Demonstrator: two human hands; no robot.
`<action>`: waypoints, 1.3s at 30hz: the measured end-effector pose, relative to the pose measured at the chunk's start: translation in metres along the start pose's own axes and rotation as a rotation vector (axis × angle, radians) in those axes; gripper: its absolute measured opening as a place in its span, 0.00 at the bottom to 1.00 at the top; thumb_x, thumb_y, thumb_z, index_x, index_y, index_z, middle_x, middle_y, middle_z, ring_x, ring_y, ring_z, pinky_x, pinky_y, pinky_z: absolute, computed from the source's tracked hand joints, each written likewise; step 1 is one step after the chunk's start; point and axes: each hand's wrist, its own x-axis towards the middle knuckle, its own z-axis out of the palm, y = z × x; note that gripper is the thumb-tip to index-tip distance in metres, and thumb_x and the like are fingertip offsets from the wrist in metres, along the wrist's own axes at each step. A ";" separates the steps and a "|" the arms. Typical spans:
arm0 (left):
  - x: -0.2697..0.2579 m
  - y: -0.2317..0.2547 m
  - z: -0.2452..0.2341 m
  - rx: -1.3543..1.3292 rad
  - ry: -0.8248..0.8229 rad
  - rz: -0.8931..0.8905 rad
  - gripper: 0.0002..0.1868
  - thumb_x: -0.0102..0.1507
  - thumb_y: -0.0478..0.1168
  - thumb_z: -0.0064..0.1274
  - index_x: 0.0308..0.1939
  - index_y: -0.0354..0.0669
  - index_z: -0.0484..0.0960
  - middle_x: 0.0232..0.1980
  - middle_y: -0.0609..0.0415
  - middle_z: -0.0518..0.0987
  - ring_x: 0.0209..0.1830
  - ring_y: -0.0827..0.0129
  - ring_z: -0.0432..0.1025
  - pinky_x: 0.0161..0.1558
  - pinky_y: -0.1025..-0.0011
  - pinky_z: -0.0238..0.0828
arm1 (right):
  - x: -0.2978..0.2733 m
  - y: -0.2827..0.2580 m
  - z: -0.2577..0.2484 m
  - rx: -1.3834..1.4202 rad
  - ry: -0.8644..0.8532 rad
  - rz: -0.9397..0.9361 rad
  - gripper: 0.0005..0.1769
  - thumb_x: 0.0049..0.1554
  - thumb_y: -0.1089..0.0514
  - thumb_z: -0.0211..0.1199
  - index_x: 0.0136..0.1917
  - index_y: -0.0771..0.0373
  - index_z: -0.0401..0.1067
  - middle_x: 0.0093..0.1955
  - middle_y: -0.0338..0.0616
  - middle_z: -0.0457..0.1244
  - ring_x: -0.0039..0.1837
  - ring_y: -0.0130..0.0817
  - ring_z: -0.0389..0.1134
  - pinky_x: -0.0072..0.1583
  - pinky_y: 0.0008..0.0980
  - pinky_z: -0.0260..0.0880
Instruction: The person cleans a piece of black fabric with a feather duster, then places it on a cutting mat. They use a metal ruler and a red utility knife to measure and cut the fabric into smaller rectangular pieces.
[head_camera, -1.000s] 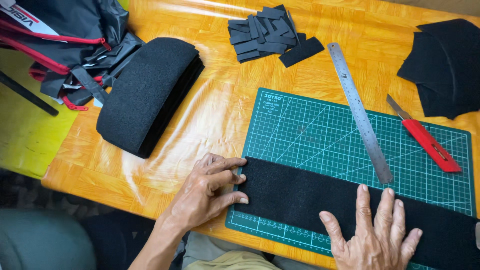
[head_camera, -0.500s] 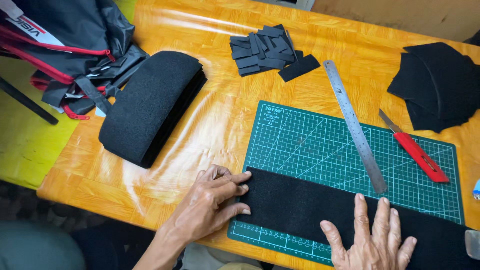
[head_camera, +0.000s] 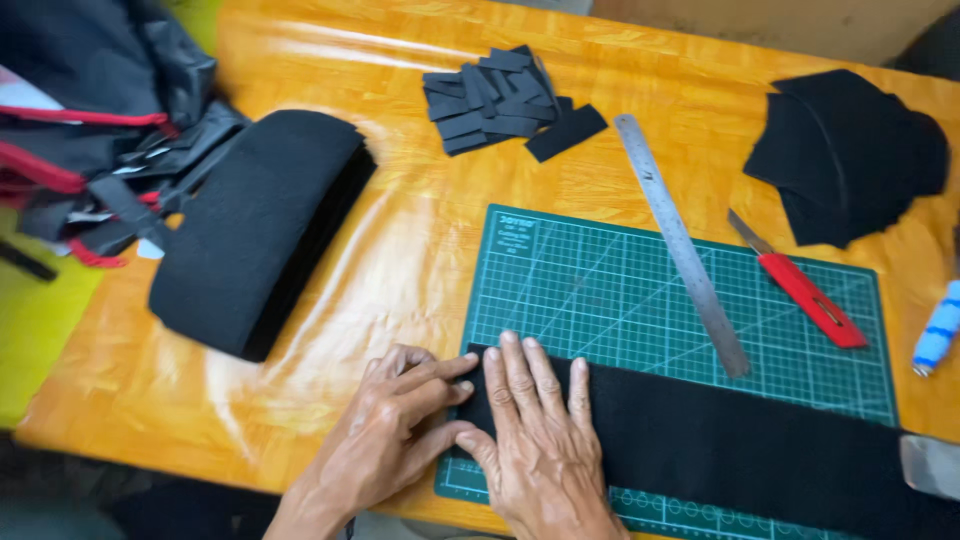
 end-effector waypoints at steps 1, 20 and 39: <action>0.000 -0.002 0.002 -0.028 -0.023 0.016 0.15 0.65 0.46 0.58 0.45 0.37 0.83 0.66 0.49 0.80 0.49 0.53 0.71 0.56 0.56 0.66 | -0.003 0.003 -0.002 -0.019 -0.016 0.031 0.45 0.63 0.28 0.46 0.81 0.59 0.54 0.85 0.46 0.49 0.83 0.44 0.50 0.77 0.63 0.46; -0.013 -0.033 0.026 0.075 0.132 -0.018 0.21 0.50 0.52 0.70 0.42 0.47 0.88 0.62 0.56 0.84 0.43 0.68 0.75 0.54 0.72 0.70 | -0.066 0.069 -0.025 -0.069 -0.162 0.226 0.44 0.64 0.35 0.47 0.84 0.58 0.45 0.88 0.45 0.42 0.87 0.42 0.42 0.82 0.48 0.39; -0.019 -0.044 0.034 0.147 0.179 -0.022 0.24 0.45 0.54 0.73 0.40 0.49 0.88 0.59 0.57 0.85 0.42 0.81 0.79 0.56 0.74 0.67 | -0.105 0.100 -0.029 0.017 0.088 0.473 0.37 0.61 0.38 0.54 0.77 0.59 0.63 0.80 0.49 0.57 0.82 0.49 0.56 0.79 0.57 0.52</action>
